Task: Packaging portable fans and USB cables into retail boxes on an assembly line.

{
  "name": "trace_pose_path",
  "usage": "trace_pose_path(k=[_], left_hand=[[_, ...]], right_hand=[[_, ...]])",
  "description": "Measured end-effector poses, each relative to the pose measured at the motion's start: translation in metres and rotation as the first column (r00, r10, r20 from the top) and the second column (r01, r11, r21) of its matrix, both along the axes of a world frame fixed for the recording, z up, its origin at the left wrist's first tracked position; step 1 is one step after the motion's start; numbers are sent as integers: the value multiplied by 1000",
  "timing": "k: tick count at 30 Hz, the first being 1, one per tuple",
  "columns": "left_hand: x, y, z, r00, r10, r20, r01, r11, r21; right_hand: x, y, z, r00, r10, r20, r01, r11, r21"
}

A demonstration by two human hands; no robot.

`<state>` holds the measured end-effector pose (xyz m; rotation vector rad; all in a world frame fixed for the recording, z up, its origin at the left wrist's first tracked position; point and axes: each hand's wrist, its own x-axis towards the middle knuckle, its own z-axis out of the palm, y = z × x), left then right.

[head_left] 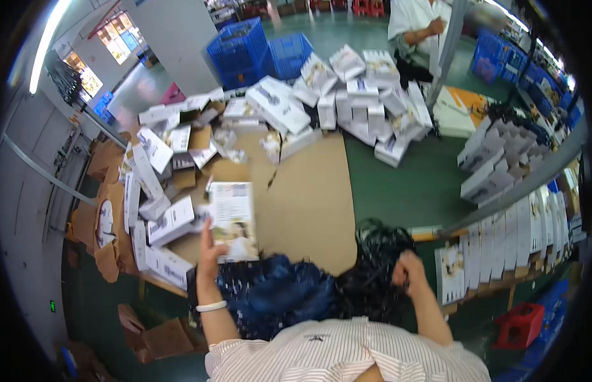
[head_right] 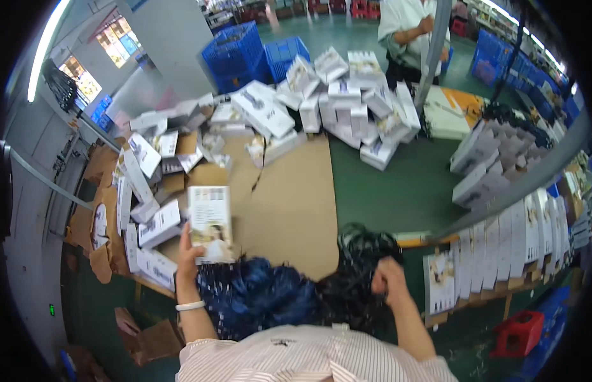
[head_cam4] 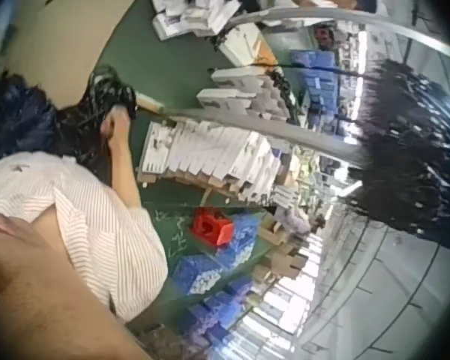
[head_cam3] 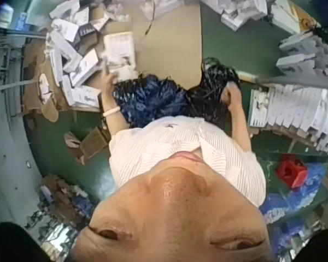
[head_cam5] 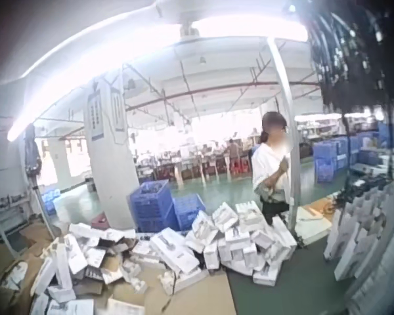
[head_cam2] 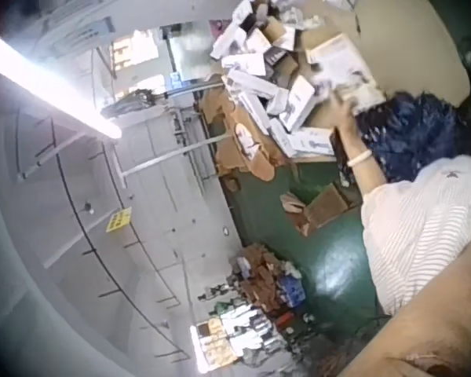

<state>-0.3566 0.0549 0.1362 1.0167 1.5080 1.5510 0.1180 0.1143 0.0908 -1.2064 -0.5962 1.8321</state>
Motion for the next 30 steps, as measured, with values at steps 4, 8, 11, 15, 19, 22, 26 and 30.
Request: trace_pose_path(k=[4,8,11,15,19,22,26,30], left_hand=[[100,-13,-8,846,-426,322,454,891,-14],[151,-35,-23,620,-593,514,669,742,50],[172,-39,-20,517,-677,524,762,643,79],[189,-50,-18,356,-691,629,842,529,104],[198,-62,-31,239,-672,701,872,466,150],[205,-66,-31,215,-688,693,881,443,167],[211,-66,-31,214,-690,691,884,438,163],[214,-63,-27,241,-677,695,859,482,171]], right_hand=[[-20,54,88,936,86,-343,37,941,336],[-41,47,159,788,189,-586,69,918,389],[-48,26,175,886,166,-434,59,886,460],[-43,-9,158,933,-100,345,-237,551,800],[-29,-36,144,752,-178,635,-611,173,772],[-16,-58,150,713,-111,693,-675,161,720],[-10,-66,168,689,-104,717,-702,153,696],[-4,-65,183,532,-432,728,-736,190,650]])
